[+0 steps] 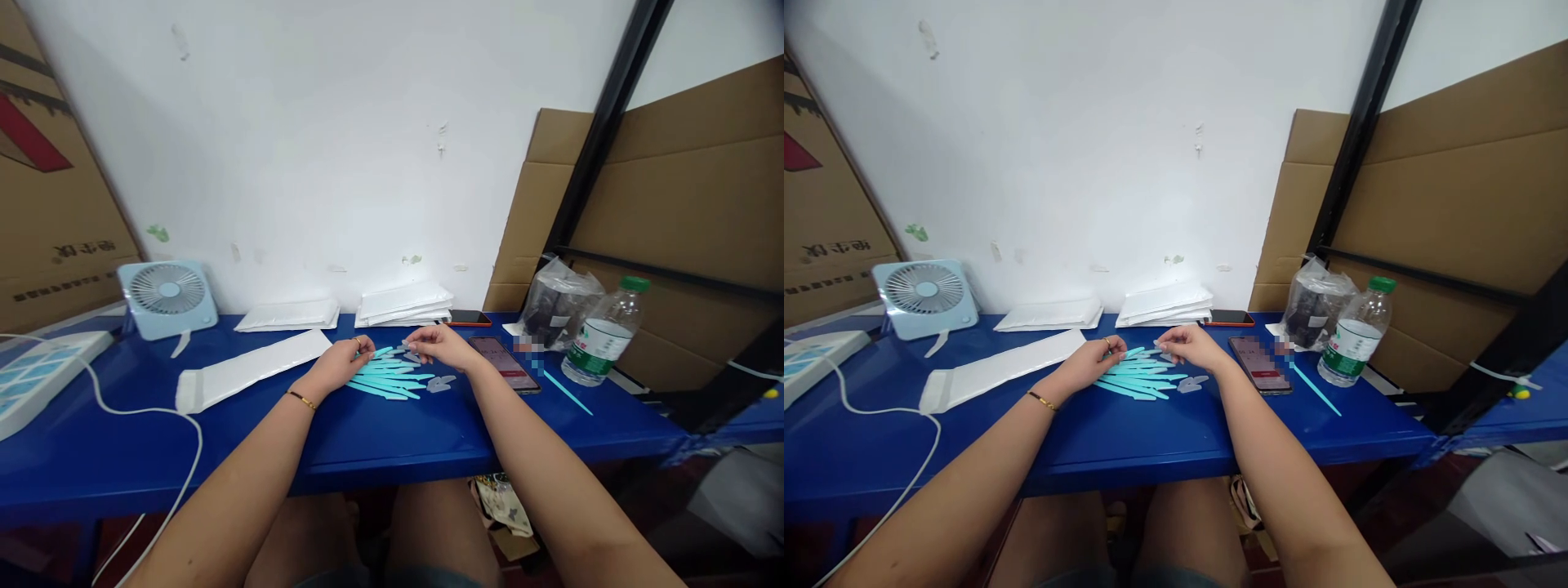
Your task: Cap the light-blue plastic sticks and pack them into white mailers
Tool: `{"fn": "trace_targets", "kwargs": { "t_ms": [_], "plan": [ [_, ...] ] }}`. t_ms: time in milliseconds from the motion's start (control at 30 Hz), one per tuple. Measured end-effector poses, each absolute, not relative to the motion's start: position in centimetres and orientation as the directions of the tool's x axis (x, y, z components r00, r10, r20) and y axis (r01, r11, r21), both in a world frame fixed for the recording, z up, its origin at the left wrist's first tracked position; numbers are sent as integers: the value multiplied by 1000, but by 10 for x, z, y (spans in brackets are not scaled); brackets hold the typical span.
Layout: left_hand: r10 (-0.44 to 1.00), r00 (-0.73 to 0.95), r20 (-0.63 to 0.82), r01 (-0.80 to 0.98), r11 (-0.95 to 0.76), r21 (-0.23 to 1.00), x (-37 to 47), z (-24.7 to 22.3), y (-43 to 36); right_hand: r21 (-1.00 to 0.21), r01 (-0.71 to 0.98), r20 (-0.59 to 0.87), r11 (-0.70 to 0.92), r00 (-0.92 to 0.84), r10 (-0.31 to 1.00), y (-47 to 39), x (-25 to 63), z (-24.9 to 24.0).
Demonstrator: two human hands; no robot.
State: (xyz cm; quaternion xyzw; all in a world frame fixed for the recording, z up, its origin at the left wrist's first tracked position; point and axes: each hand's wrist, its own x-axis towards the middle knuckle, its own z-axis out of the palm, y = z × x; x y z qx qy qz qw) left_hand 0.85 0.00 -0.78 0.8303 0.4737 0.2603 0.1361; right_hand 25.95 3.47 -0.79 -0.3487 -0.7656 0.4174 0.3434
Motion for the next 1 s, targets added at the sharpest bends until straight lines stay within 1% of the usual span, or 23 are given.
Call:
{"fn": "trace_targets", "kwargs": {
  "t_ms": [67,200,367,467,633,800,867,900,967,1000],
  "plan": [
    [855,415,311,730,-517,447,8,-7,0,-876,248,237,413,-525,817,34,257,-9],
    [847,426,318,716,-530,454,8,-8,2,-847,248,293,470,-521,802,33,251,-11],
    [852,439,285,703,-523,481,8,-10,5,-702,355,436,617,-471,767,31,246,-11],
    [854,446,268,699,-520,491,9,-10,5,-639,383,481,667,-478,735,30,246,-10],
    [839,469,277,686,-543,484,12,-10,3,-592,355,517,723,-521,679,25,240,-10],
    [818,512,262,684,-572,452,16,-13,3,-551,325,515,768,-592,620,24,233,-11],
    [801,522,293,684,-598,418,16,-13,2,-542,378,522,750,-548,653,30,240,-11],
    [793,516,323,685,-609,401,16,-13,2,-536,431,533,726,-494,687,34,245,-11],
    [778,504,374,673,-625,394,14,-10,0,-520,566,544,639,-358,759,43,260,-12],
    [773,513,374,657,-634,409,13,-9,-2,-511,629,531,586,-306,790,48,267,-14]
  ]
}}
